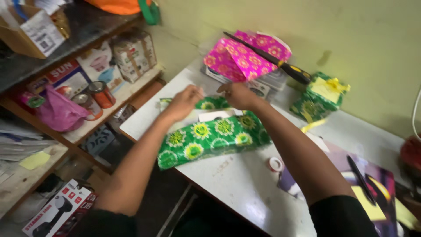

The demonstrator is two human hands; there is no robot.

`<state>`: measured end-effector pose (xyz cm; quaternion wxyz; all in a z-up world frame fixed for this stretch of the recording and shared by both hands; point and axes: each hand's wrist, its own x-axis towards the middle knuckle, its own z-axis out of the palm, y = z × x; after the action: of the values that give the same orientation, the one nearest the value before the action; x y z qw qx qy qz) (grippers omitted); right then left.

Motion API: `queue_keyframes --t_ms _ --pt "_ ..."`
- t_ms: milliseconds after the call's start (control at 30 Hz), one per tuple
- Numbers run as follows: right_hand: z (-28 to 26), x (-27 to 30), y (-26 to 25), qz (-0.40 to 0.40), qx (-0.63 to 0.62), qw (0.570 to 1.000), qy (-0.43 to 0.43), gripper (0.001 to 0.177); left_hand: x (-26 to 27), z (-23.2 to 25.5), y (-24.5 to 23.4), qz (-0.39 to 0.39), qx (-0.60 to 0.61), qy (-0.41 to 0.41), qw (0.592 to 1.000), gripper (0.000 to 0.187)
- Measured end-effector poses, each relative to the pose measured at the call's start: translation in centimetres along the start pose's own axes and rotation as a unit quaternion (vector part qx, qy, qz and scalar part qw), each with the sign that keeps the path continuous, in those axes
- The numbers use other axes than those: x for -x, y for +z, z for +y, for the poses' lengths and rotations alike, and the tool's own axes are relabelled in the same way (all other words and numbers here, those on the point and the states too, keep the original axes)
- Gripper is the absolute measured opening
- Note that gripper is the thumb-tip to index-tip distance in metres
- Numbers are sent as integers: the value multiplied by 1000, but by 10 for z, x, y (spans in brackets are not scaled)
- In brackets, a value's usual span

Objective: The person wraps a gift using green floral wrapping paper. They fold the paper around the item, apply clear tape to secure the edges, and use scissors to cut the tape. The process includes folding, taping, and trimming to complete the wrapping.

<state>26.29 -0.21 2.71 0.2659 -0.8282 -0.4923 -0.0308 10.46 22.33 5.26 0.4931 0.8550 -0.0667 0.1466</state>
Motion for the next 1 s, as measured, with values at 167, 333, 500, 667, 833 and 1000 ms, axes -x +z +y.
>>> queue_keyframes --t_ms 167,333,500,667,833,1000 --pt "44 -41 37 -86 10 995 -46 55 31 50 11 -69 -92 39 993 36" --pt "42 -54 30 -172 64 980 72 28 48 94 4 -120 -202 46 971 47" --pt "32 -49 20 -157 34 985 61 20 40 89 18 -135 -215 -33 967 58" --pt "17 -35 11 -71 31 993 87 15 42 70 38 -153 -156 11 976 61" --pt "-22 -20 -31 -58 -94 990 87 13 50 69 43 1 -303 214 929 54" --pt "-72 11 -72 -12 24 1000 -3 17 65 73 45 18 -321 223 920 50"
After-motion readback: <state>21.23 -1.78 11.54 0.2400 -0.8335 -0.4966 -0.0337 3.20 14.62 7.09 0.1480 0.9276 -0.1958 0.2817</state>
